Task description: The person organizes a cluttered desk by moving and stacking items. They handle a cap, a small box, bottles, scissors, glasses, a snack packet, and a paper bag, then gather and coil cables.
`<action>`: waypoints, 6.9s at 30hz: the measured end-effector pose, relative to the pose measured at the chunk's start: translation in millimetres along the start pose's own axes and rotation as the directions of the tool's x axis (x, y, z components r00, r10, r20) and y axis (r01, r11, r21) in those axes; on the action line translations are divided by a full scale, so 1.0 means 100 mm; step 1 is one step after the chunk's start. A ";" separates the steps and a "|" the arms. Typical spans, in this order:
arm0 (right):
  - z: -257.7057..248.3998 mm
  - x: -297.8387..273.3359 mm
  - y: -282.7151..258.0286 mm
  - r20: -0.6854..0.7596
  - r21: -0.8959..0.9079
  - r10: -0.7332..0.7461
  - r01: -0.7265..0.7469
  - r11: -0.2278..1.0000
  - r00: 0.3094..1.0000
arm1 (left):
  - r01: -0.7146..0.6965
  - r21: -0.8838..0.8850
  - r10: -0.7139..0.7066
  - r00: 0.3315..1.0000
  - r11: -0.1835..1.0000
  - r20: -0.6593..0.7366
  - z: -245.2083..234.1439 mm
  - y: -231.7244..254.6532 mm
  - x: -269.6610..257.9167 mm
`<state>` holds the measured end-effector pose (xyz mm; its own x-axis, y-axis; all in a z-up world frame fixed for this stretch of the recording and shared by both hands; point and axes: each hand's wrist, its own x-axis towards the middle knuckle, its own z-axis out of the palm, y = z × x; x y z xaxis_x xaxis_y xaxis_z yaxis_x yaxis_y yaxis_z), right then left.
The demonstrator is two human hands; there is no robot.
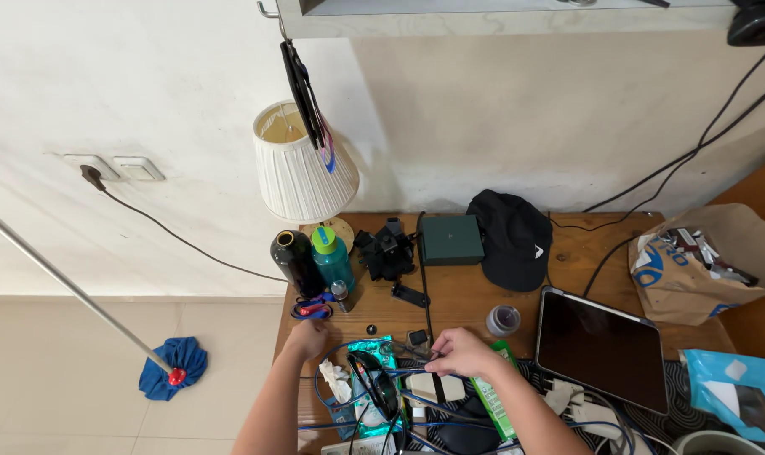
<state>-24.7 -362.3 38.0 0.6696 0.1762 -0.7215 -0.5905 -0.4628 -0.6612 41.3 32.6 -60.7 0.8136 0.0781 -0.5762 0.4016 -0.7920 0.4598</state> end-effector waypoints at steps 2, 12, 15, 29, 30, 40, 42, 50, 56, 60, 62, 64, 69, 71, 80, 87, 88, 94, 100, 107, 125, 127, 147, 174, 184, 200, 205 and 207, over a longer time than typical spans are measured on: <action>0.02 0.02 0.06 0.005 0.022 -0.024 0.024 0.999 1.000 | 0.008 -0.065 -0.004 0.998 0.998 0.063 0.01 0.11 -0.15; 0.06 -0.05 0.19 -0.059 0.110 -0.155 0.161 0.981 0.986 | -0.356 -0.001 0.355 0.932 0.934 0.073 0.36 0.56 -0.22; 0.04 -0.27 0.05 -0.111 0.053 -0.157 0.163 0.985 0.981 | -0.313 -0.072 0.321 0.937 0.947 0.139 0.32 0.85 -0.47; -0.43 -0.08 0.46 -0.215 0.227 -0.332 0.378 0.898 0.918 | -0.284 0.015 0.277 0.944 0.959 0.181 0.66 0.87 -0.32; -0.45 -0.07 0.47 -0.228 0.235 -0.332 0.383 0.893 0.915 | -0.266 -0.064 0.273 0.940 0.962 0.204 0.65 0.91 -0.34; -0.32 0.09 0.45 -0.218 0.265 -0.391 0.440 0.858 0.894 | -0.028 -0.652 0.249 0.936 0.758 0.249 0.62 0.91 -0.18; -0.26 0.05 0.38 -0.195 0.266 -0.395 0.436 0.859 0.898 | 0.040 -0.734 0.232 0.936 0.678 0.265 0.49 0.91 -0.37; -0.02 0.13 0.22 -0.171 0.295 -0.453 0.484 0.824 0.875 | 0.015 -0.853 0.273 0.944 0.522 0.184 0.32 0.57 -0.43; 0.09 0.24 0.21 -0.177 0.332 -0.467 0.500 0.800 0.866 | -0.018 -0.886 0.265 0.957 0.463 0.119 0.15 0.57 -0.69; 0.14 0.26 0.16 -0.211 0.304 -0.452 0.497 0.813 0.867 | -0.010 -0.905 0.252 0.962 0.425 0.108 0.12 0.55 -0.70; 0.19 0.19 0.09 -0.234 0.313 -0.450 0.504 0.805 0.862 | -0.027 -0.906 0.237 0.968 0.423 0.082 0.09 0.55 -0.71; 0.25 0.20 0.04 -0.252 0.321 -0.450 0.513 0.796 0.857 | -0.047 -0.906 0.219 0.974 0.420 0.051 0.08 0.52 -0.68; 0.35 0.28 0.00 -0.261 0.399 -0.418 0.491 0.774 0.870 | -0.104 -0.897 0.212 0.977 0.429 -0.012 -0.04 0.52 -0.86; 0.38 0.29 -0.03 -0.274 0.415 -0.439 0.517 0.749 0.856 | -0.119 -0.875 0.209 0.978 0.470 -0.020 -0.01 0.41 -0.79; 0.39 0.22 -0.12 -0.366 0.421 -0.459 0.584 0.694 0.809 | -0.161 -0.871 0.208 0.976 0.465 -0.070 0.09 0.39 -0.72; 0.34 0.34 -0.03 -0.332 0.515 -0.349 0.479 0.711 0.876 | -0.214 -0.869 0.194 0.971 0.447 -0.140 0.14 0.48 -0.62; 0.33 0.37 -0.02 -0.331 0.515 -0.349 0.478 0.711 0.876 | -0.214 -0.869 0.193 0.971 0.446 -0.140 0.14 0.50 -0.66; 0.38 0.54 0.00 -0.327 0.603 -0.340 0.471 0.643 0.882 | -0.003 -0.923 0.105 0.994 0.385 0.041 0.05 0.56 -1.00; 0.65 0.70 -0.07 -0.345 0.563 -0.347 0.488 0.668 0.872 | -0.046 -0.946 0.099 0.995 0.320 -0.015 0.09 0.23 -0.70; 0.97 0.77 -0.24 -0.287 0.538 -0.325 0.433 0.723 0.901 | -0.094 -0.931 0.024 0.996 0.354 -0.092 0.01 -0.21 -0.36; 1.65 1.56 -0.49 -0.234 0.485 -0.245 0.332 0.809 0.941 | 0.004 -0.426 -0.129 0.955 0.905 -0.265 0.20 -0.95 0.65; 1.66 1.64 -0.47 -0.225 0.486 -0.234 0.317 0.814 0.946 | -0.015 -0.423 -0.110 0.957 0.906 -0.270 0.23 -1.00 0.71; 1.22 0.52 -0.64 -0.144 -0.601 -0.244 0.111 0.792 0.959 | 0.047 -0.326 -0.149 0.944 0.944 -0.295 -0.03 -0.61 -0.12; 1.01 0.19 -0.98 -0.359 -0.180 -0.447 0.409 0.895 0.819 | -0.005 0.020 -0.003 0.923 1.000 0.384 0.51 -0.16 -0.45; 1.52 0.27 -1.20 -0.263 -0.239 -0.668 0.624 0.744 0.696 | -0.036 -0.107 0.035 0.999 0.994 -0.004 0.09 -0.25 -0.63; 2.45 1.08 -1.05 0.228 -0.790 -0.795 0.584 0.185 0.562 | 0.128 -0.873 -0.124 0.989 0.472 0.078 -0.22 -0.92 -0.30; 2.55 1.22 -1.00 0.262 -0.812 -0.749 0.559 0.171 0.609 | 0.124 -0.876 -0.146 0.987 0.466 0.062 -0.16 -1.07 -0.22; 2.59 1.31 -0.93 0.254 -0.838 -0.730 0.521 0.161 0.635 | 0.087 -0.857 -0.155 0.988 0.508 0.008 -0.21 -1.02 -0.31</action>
<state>1.9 -71.3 -48.2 0.7414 0.6705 -0.0280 0.6313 -0.7110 -0.3097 -16.2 123.4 -75.5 0.7381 0.1952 -0.6458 0.6348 0.1231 0.7628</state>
